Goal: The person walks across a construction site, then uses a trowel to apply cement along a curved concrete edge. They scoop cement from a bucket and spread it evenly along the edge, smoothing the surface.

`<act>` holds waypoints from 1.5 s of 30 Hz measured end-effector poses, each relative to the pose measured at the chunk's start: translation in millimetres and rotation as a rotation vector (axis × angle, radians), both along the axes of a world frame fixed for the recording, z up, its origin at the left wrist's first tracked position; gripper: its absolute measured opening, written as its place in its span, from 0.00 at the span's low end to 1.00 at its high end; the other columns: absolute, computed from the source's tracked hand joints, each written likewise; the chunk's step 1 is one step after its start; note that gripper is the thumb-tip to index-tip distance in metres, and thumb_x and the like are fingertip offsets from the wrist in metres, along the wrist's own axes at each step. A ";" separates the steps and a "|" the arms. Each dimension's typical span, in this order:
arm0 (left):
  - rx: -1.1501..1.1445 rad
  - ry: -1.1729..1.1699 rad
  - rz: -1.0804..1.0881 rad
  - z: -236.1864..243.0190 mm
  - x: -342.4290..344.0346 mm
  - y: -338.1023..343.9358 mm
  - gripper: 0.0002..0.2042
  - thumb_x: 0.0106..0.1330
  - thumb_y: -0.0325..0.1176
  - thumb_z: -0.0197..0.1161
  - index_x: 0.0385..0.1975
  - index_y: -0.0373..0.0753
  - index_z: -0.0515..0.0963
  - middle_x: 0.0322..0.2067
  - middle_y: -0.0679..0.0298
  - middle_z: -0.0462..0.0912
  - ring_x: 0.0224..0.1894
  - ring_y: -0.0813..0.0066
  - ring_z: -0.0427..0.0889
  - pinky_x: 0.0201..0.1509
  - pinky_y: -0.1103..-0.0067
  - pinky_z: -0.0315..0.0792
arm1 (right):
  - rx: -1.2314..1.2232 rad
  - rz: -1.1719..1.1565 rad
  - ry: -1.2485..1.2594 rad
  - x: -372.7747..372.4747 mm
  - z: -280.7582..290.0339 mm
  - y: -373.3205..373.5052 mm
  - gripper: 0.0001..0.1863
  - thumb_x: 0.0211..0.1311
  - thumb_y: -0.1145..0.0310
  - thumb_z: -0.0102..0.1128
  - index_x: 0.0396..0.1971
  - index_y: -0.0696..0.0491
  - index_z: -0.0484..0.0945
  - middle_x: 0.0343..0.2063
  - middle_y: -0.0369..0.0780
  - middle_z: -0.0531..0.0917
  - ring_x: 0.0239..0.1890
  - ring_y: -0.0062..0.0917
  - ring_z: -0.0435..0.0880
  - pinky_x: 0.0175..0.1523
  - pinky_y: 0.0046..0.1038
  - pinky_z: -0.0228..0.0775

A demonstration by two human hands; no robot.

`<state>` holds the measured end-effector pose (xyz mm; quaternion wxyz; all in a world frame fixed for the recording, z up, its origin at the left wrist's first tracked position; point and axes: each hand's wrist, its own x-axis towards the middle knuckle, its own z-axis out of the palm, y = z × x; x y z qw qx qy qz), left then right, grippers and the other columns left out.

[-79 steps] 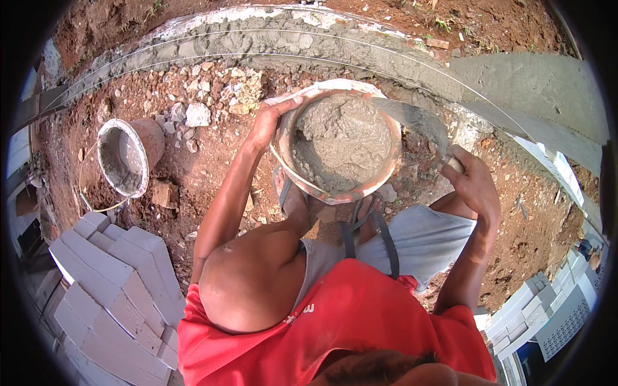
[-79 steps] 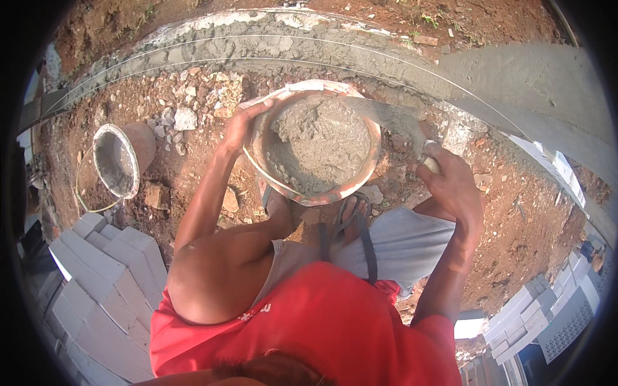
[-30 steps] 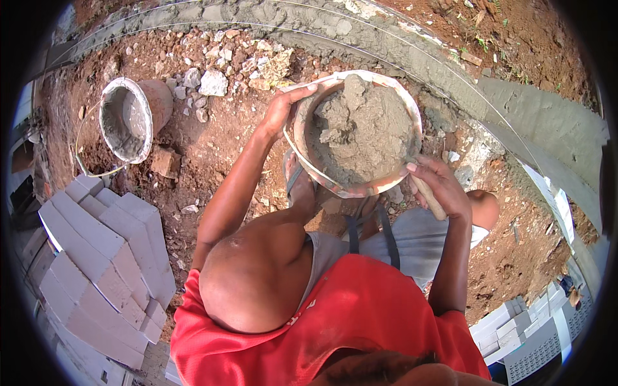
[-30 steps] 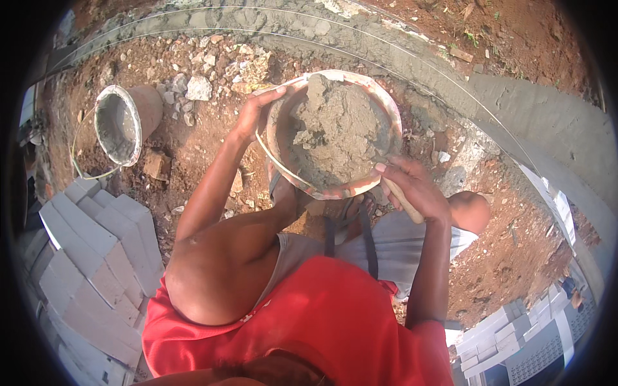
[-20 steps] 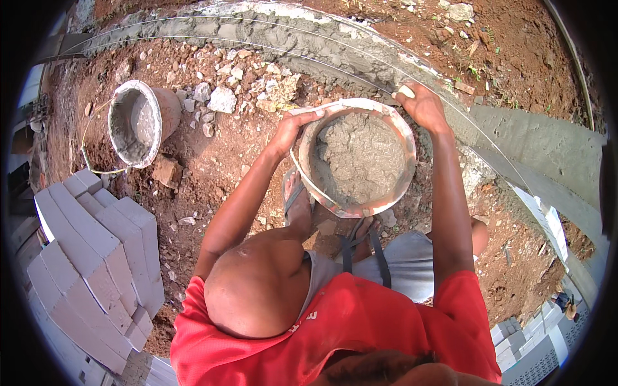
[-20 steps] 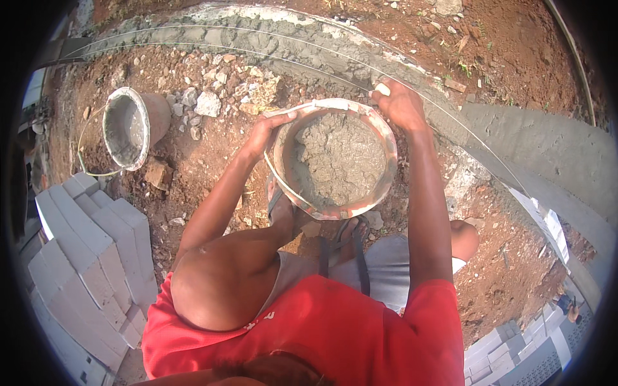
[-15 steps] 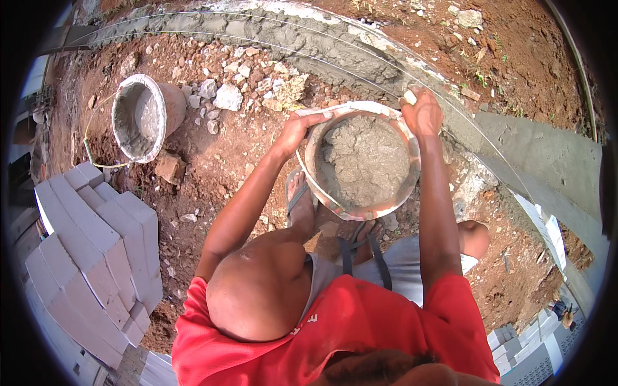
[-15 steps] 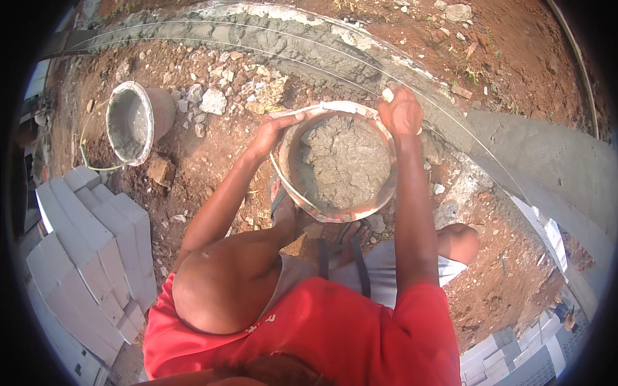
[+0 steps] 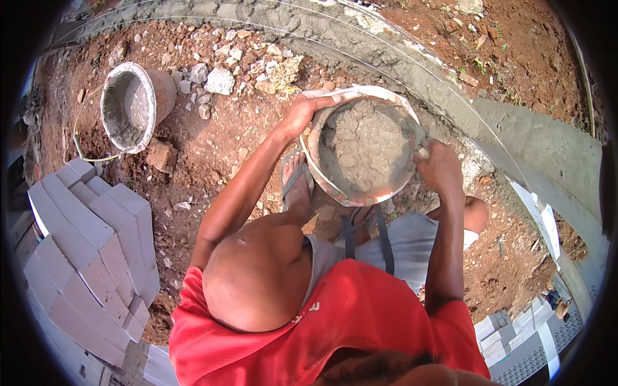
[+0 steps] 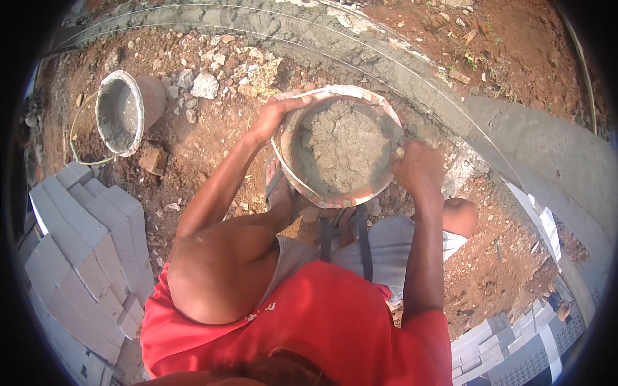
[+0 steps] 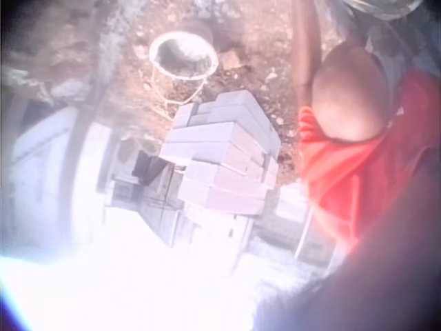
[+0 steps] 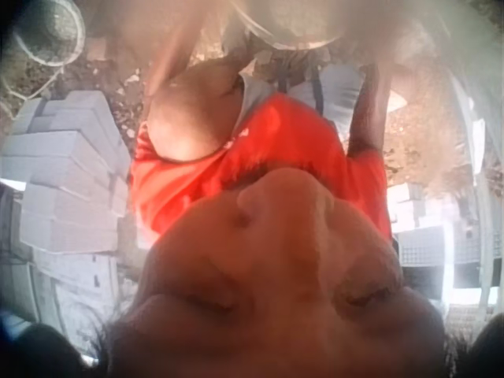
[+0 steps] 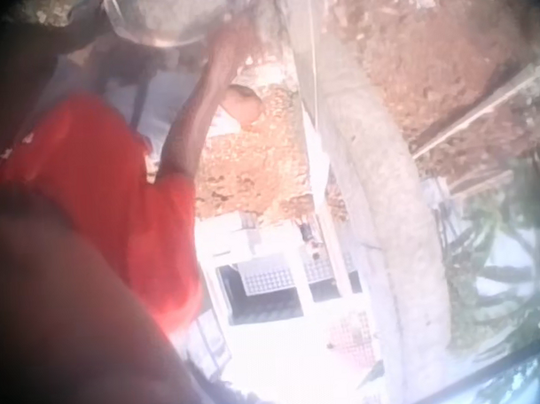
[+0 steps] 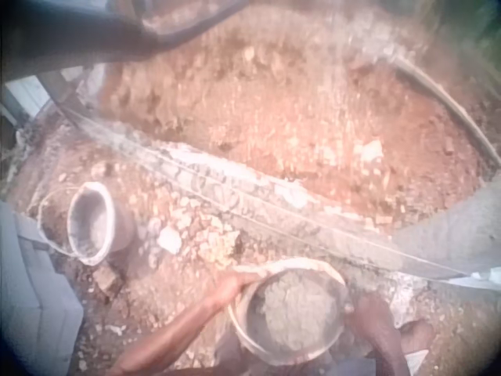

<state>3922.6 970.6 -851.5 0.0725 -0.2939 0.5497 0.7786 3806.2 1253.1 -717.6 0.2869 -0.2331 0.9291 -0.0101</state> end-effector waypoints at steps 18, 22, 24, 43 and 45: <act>0.028 -0.061 -0.079 29.6 6.3 2.9 0.21 0.67 0.39 0.68 0.53 0.28 0.82 0.44 0.59 0.88 0.46 0.75 0.84 0.54 0.79 0.75 | 0.042 -0.127 -0.303 48.9 26.0 49.4 0.23 0.69 0.52 0.58 0.44 0.60 0.82 0.28 0.51 0.84 0.30 0.42 0.86 0.37 0.42 0.76; 0.080 -0.029 -0.015 34.0 4.4 12.2 0.20 0.68 0.37 0.68 0.52 0.28 0.82 0.43 0.59 0.88 0.44 0.77 0.83 0.53 0.79 0.75 | -0.028 -0.027 -0.318 59.6 -12.4 48.9 0.23 0.66 0.55 0.61 0.43 0.63 0.82 0.30 0.58 0.85 0.40 0.54 0.84 0.48 0.51 0.73; 0.073 -0.026 -0.023 35.4 -1.0 18.1 0.19 0.67 0.37 0.68 0.51 0.29 0.83 0.43 0.59 0.88 0.44 0.77 0.83 0.53 0.80 0.75 | -0.119 -0.047 -0.304 91.4 -48.9 28.6 0.23 0.69 0.55 0.59 0.41 0.66 0.81 0.29 0.58 0.85 0.36 0.51 0.87 0.42 0.48 0.76; 0.208 -0.032 0.042 -3.2 13.6 -18.2 0.25 0.68 0.38 0.66 0.62 0.31 0.76 0.53 0.57 0.85 0.52 0.72 0.84 0.62 0.78 0.74 | -0.394 -0.560 -0.805 65.5 -6.5 17.4 0.16 0.73 0.58 0.59 0.34 0.57 0.79 0.18 0.33 0.75 0.15 0.15 0.71 0.21 0.21 0.60; 0.143 -0.032 0.039 -7.9 10.9 -15.4 0.22 0.66 0.40 0.68 0.56 0.33 0.81 0.49 0.59 0.87 0.51 0.73 0.84 0.59 0.77 0.75 | -0.374 -0.569 -0.805 43.6 4.4 12.7 0.16 0.74 0.58 0.58 0.35 0.58 0.79 0.17 0.33 0.75 0.15 0.15 0.71 0.20 0.21 0.61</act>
